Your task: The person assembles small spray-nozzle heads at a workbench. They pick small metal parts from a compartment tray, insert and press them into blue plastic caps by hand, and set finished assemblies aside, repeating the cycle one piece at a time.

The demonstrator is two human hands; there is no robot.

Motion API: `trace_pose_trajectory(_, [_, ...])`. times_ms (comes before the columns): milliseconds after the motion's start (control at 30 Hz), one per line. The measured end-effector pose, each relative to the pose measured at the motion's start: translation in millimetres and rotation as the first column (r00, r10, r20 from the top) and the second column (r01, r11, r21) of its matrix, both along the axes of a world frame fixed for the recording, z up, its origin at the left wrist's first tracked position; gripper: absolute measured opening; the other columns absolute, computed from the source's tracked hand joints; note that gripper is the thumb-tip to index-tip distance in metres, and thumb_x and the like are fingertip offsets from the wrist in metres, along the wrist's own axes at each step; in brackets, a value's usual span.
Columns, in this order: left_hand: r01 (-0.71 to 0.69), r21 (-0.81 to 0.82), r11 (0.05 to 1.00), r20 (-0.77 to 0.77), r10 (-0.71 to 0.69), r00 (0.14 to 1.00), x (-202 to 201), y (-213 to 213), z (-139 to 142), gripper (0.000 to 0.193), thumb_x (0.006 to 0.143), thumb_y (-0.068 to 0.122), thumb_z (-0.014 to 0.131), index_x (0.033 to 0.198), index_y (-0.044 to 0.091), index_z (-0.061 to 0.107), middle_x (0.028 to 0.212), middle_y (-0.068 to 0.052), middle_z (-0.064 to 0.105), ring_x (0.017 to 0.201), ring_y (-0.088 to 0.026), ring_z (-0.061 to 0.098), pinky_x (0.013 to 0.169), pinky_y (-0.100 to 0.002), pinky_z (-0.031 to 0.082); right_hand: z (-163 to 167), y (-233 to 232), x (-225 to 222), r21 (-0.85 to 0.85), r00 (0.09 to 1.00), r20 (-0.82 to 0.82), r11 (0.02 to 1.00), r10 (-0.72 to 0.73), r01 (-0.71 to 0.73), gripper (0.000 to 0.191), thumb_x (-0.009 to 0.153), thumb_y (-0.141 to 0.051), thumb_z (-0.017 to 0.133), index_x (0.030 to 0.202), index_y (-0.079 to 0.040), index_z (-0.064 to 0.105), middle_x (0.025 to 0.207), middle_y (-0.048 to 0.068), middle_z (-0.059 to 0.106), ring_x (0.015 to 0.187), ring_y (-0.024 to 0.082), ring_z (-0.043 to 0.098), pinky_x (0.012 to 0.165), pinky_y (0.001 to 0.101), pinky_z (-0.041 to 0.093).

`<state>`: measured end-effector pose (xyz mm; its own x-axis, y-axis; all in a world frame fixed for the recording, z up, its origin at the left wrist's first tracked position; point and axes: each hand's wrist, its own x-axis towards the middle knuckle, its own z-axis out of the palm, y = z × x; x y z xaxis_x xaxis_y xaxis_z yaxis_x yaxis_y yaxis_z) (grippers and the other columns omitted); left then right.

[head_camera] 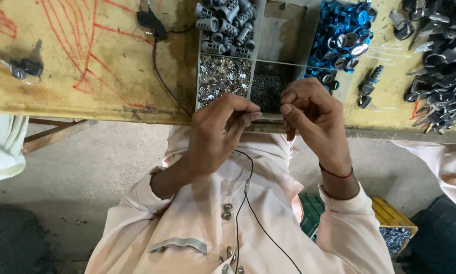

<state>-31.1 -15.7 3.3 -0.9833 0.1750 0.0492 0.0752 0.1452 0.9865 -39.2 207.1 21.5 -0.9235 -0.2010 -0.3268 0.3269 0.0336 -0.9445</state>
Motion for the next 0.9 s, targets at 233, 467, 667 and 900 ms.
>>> trace_pose_trajectory(233, [0.040, 0.098, 0.994, -0.110, -0.030, 0.994, -7, -1, -2, 0.021, 0.094, -0.005, 0.078, 0.111, 0.006, 0.073, 0.104, -0.006, 0.074, 0.097, -0.016, 0.074, 0.081, -0.027, 0.060, 3, 0, 2, -0.132, 0.998, 0.042, 0.991, 0.040, -0.034, 0.007, 0.107, -0.005, 0.060, 0.112, -0.001, 0.057, 0.116, 0.007, 0.054, 0.078, 0.007, 0.058, 0.059, 0.0215, 0.051])
trace_pose_trajectory(467, [0.062, 0.296, 0.953, 0.137, -0.107, 0.985, -8, 11, -7, 0.018, 0.091, -0.002, 0.080, 0.106, 0.006, 0.078, 0.098, -0.007, 0.075, 0.091, -0.013, 0.073, 0.078, -0.026, 0.061, 1, 4, 11, -0.242, 0.987, 0.142, 0.970, 0.076, -0.040, 0.010, 0.106, -0.008, 0.062, 0.109, 0.002, 0.059, 0.111, 0.006, 0.052, 0.077, 0.008, 0.055, 0.058, 0.0216, 0.048])
trace_pose_trajectory(667, [0.052, 0.429, 0.902, 0.215, -0.158, 0.964, -4, 16, -8, 0.016, 0.096, -0.001, 0.076, 0.111, 0.003, 0.076, 0.099, -0.008, 0.077, 0.091, -0.012, 0.076, 0.079, -0.025, 0.065, -1, 4, 16, -0.239, 0.986, 0.160, 0.971, 0.042, -0.003, 0.012, 0.107, -0.010, 0.062, 0.107, 0.001, 0.059, 0.108, 0.005, 0.052, 0.073, 0.007, 0.056, 0.058, 0.0217, 0.047])
trace_pose_trajectory(900, [0.199, 0.258, 0.945, -0.096, -0.180, 0.979, -3, 6, -3, 0.031, 0.096, -0.008, 0.071, 0.122, 0.008, 0.073, 0.110, -0.007, 0.075, 0.096, -0.016, 0.075, 0.084, -0.026, 0.064, 10, 0, 22, -0.176, 0.984, 0.166, 0.984, 0.064, -0.034, 0.012, 0.108, -0.010, 0.061, 0.108, 0.002, 0.060, 0.106, 0.005, 0.054, 0.079, 0.008, 0.056, 0.064, 0.0215, 0.047])
